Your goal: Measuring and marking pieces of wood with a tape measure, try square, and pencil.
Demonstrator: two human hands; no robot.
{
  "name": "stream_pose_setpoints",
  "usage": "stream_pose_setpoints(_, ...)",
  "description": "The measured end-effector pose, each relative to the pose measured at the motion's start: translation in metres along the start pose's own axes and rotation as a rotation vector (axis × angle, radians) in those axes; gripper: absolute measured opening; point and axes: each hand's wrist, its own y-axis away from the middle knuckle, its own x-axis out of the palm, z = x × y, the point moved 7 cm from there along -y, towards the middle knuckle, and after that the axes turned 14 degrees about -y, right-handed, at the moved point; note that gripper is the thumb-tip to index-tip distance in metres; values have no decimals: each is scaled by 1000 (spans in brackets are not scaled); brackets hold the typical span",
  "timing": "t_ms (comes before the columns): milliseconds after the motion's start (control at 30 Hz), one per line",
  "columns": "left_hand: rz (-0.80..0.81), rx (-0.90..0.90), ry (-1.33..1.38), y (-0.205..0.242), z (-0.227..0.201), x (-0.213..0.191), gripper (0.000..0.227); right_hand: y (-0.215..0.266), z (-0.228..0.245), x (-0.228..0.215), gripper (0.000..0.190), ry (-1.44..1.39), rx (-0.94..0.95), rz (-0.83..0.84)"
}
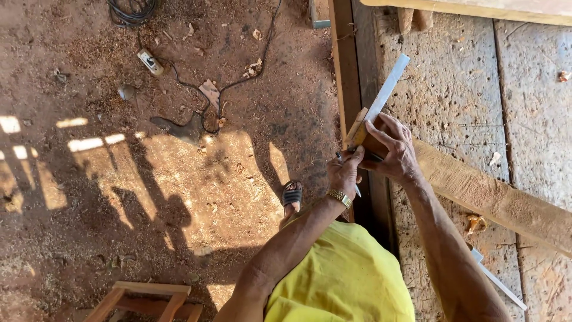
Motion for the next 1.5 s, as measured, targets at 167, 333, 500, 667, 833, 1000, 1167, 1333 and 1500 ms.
stream_pose_setpoints(167,20,27,-15,-7,5,0,23,-5,-2,-1,99,41,40,7)
stream_pose_setpoints(333,46,30,-22,0,-2,-4,23,-6,0,-2,96,99,39,30)
stream_pose_setpoints(500,78,-28,-37,16,-23,-6,34,-12,21,-4,92,166,66,141)
stream_pose_setpoints(667,-11,72,-280,41,-77,-46,45,-14,22,-1,90,255,85,181)
stream_pose_setpoints(833,-48,582,-213,17,-140,-64,56,-22,32,-3,91,271,91,188)
stream_pose_setpoints(1000,60,1189,-707,32,-173,-3,41,-22,20,2,91,327,70,231)
stream_pose_setpoints(1167,55,1304,-890,32,-187,19,35,-23,15,2,90,338,67,202)
stream_pose_setpoints(1333,112,1287,-921,22,-190,25,34,-21,13,3,89,316,95,203)
stream_pose_setpoints(1500,128,1379,-955,12,-189,34,29,-21,7,5,88,300,71,181)
